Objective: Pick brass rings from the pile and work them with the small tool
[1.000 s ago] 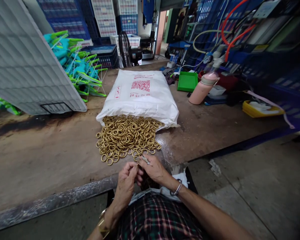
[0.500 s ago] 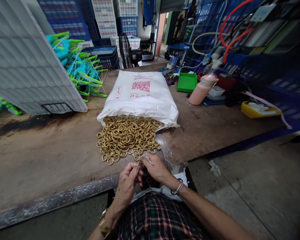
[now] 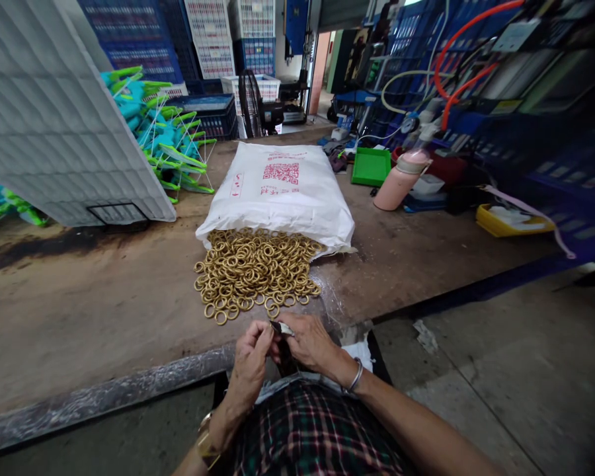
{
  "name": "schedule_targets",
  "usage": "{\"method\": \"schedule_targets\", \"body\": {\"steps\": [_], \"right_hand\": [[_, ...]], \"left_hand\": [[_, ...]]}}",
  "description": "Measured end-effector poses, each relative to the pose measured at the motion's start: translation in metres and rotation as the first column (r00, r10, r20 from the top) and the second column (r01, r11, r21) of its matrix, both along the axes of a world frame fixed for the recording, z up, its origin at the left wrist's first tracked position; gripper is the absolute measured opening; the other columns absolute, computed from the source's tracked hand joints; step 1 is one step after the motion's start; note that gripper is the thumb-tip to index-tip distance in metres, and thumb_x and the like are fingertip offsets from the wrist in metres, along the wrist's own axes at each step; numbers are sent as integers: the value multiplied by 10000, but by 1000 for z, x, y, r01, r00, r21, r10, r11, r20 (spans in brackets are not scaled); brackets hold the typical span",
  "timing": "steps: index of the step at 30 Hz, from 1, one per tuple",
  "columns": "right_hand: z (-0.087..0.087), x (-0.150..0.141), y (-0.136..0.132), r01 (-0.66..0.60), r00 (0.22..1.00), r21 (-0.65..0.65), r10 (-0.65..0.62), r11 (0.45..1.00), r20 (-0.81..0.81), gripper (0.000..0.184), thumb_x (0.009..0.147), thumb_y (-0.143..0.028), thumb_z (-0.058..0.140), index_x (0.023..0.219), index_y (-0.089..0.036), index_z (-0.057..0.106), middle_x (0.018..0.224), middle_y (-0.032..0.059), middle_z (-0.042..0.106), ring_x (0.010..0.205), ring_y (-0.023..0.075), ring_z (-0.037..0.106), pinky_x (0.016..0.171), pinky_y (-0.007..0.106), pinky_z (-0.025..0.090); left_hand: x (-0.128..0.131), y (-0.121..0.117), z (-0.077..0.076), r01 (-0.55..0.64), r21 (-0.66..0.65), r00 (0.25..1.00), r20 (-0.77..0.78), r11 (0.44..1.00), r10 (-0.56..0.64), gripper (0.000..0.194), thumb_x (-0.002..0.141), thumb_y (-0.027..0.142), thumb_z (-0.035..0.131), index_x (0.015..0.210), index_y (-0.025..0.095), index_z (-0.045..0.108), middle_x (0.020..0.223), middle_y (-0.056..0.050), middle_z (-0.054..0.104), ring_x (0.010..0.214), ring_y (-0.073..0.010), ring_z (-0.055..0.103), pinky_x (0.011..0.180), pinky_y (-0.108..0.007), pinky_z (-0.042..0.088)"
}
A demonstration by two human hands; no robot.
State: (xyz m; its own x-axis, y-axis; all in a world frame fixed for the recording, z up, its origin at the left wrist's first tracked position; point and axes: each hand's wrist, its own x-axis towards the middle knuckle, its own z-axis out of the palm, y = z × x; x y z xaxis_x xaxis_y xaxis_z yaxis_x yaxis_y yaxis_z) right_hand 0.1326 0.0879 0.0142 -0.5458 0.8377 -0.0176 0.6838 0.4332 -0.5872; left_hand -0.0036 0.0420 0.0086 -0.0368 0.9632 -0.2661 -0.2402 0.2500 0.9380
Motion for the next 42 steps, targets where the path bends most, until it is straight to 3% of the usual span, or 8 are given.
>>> {"method": "schedule_targets", "body": {"steps": [8,12,18,24,28,35,39,42], "right_hand": [[3,3,7,-38,990,-6,38,999,134,189,769,-131,417,907,-178,536,755,34,617,656,133,517,575,234,258],[7,0,12,45,980,-4,-43,999,193,176,775,-131,419,901,-172,535,740,36,623,645,136,528,558,236,256],[8,-16,11,151,966,52,-159,987,203,251,820,-178,447,1068,-178,484,957,71,634,828,179,578,648,250,324],[1,-26,15,124,954,56,-134,991,267,260,830,-189,452,1089,-210,465,1009,75,619,877,195,582,672,268,349],[-4,-23,15,134,964,83,-149,987,218,256,821,-193,454,1076,-204,466,1005,62,618,855,191,582,657,264,339],[-3,-18,20,189,982,4,-190,982,14,170,768,-122,443,901,-188,527,832,27,622,728,141,548,625,234,313],[3,-18,26,220,911,-274,-298,936,-286,91,743,-134,438,742,-178,516,651,-28,526,608,97,464,552,196,308],[6,-18,27,148,801,-542,-422,827,-425,78,686,-142,459,738,-183,500,574,-67,448,516,70,400,487,173,289]], "left_hand": [[1,-8,19,79,127,976,-210,989,-51,299,791,433,533,657,166,539,572,23,513,557,-108,482,566,-227,393],[4,-15,30,184,136,983,-37,973,-181,268,815,397,518,723,154,585,615,0,561,591,-114,511,606,-245,416],[-8,-5,23,-97,-122,922,364,988,135,218,710,342,648,706,142,561,703,-20,606,579,-101,525,497,-216,415],[-19,-3,19,-81,-275,787,573,958,231,244,653,220,664,869,174,560,634,22,586,505,-77,507,457,-187,390],[-23,-1,12,-115,-380,737,587,918,335,126,646,192,664,676,126,561,658,-20,604,539,-83,532,463,-189,408],[-16,8,3,-192,-230,932,262,954,250,271,639,385,704,707,162,567,558,46,522,429,-57,428,386,-160,314],[-18,15,-6,-199,87,959,-189,976,212,325,622,397,709,869,195,644,610,20,577,518,-111,495,475,-203,395],[-21,19,-11,-70,203,924,-357,977,140,314,640,376,694,904,206,680,623,-4,613,557,-153,537,537,-244,440]]}}
